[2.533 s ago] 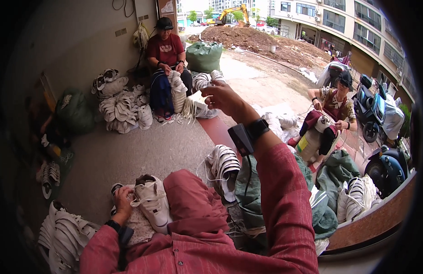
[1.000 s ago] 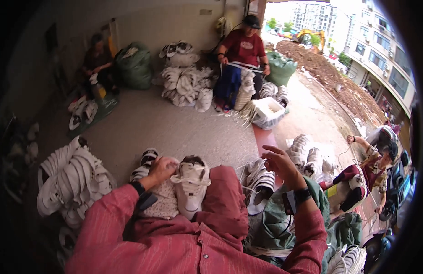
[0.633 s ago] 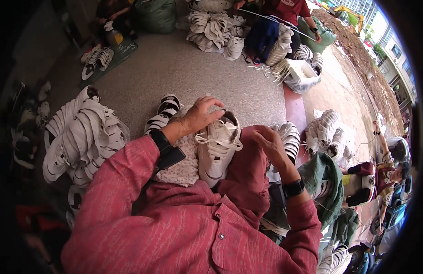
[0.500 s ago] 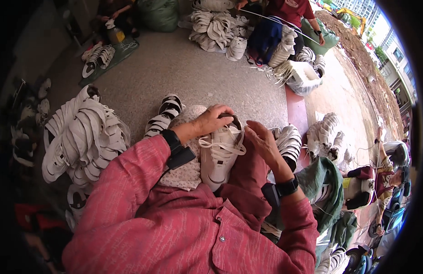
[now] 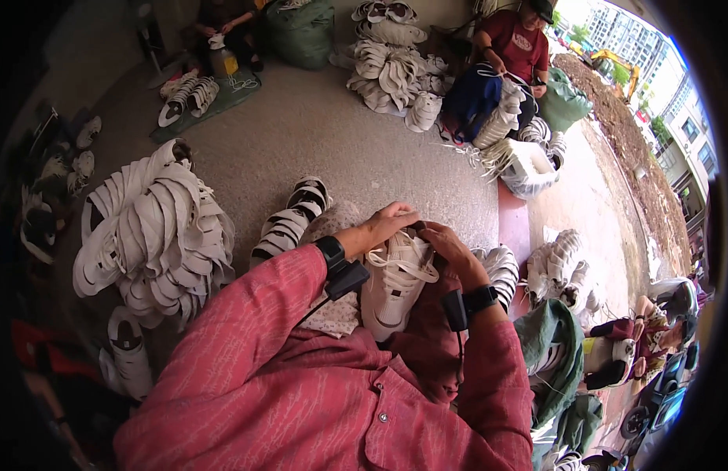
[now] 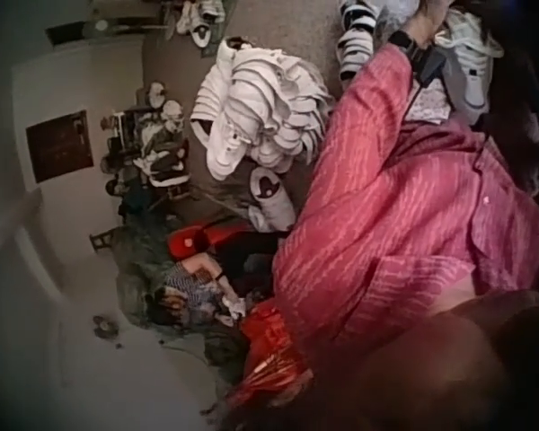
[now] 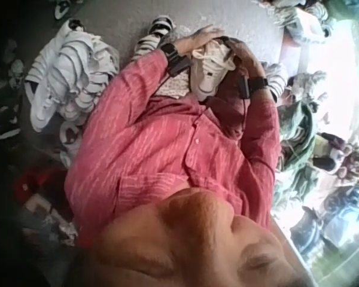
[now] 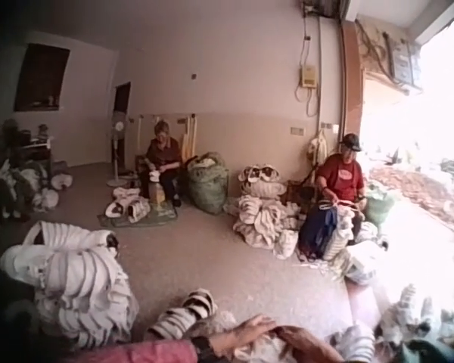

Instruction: The recorder is threading laces through the eyelets of shoe uppers while sitting in a workspace with other workers.

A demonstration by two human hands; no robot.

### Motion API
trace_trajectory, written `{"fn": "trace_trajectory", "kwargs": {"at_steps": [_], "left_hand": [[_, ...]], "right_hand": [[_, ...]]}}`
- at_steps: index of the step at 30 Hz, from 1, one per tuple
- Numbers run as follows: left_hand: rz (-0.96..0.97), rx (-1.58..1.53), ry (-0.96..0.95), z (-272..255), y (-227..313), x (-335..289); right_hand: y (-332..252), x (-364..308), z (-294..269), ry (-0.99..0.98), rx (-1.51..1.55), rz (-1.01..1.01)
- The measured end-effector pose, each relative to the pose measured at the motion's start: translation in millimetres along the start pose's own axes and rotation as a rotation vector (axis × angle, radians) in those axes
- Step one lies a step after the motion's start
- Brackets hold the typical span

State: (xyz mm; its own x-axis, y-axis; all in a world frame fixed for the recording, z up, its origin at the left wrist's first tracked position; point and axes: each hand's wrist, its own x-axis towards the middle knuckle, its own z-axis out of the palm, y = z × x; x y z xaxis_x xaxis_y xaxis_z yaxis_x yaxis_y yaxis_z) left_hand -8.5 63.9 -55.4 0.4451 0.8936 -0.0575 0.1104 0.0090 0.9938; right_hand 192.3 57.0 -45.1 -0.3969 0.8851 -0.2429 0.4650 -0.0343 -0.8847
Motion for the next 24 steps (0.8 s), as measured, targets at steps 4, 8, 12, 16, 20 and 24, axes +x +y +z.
{"fn": "trace_trajectory", "kwargs": {"at_steps": [4,8,12,16,20,24], "left_hand": [[-0.308,-0.536,-0.058,-15,15,-12],[-0.358,-0.597,-0.180,-24,19,-19],[-0.420,-0.216,-0.191,-24,13,-11],[-0.330,0.076,-0.271,-15,6,1],[-0.334,0.058,-0.255,-3,4,5],[-0.226,0.176,-0.126,8,16,-10]], "right_hand": [[-11,-10,2,0.073,0.096,0.030],[-19,-42,13,0.230,0.610,-0.293],[-20,-106,-6,0.161,0.589,-0.299],[-2,-153,-8,0.207,0.729,-0.365],[17,-172,-7,0.291,0.710,-0.265],[13,-172,-4,0.354,0.772,-0.267]]}}
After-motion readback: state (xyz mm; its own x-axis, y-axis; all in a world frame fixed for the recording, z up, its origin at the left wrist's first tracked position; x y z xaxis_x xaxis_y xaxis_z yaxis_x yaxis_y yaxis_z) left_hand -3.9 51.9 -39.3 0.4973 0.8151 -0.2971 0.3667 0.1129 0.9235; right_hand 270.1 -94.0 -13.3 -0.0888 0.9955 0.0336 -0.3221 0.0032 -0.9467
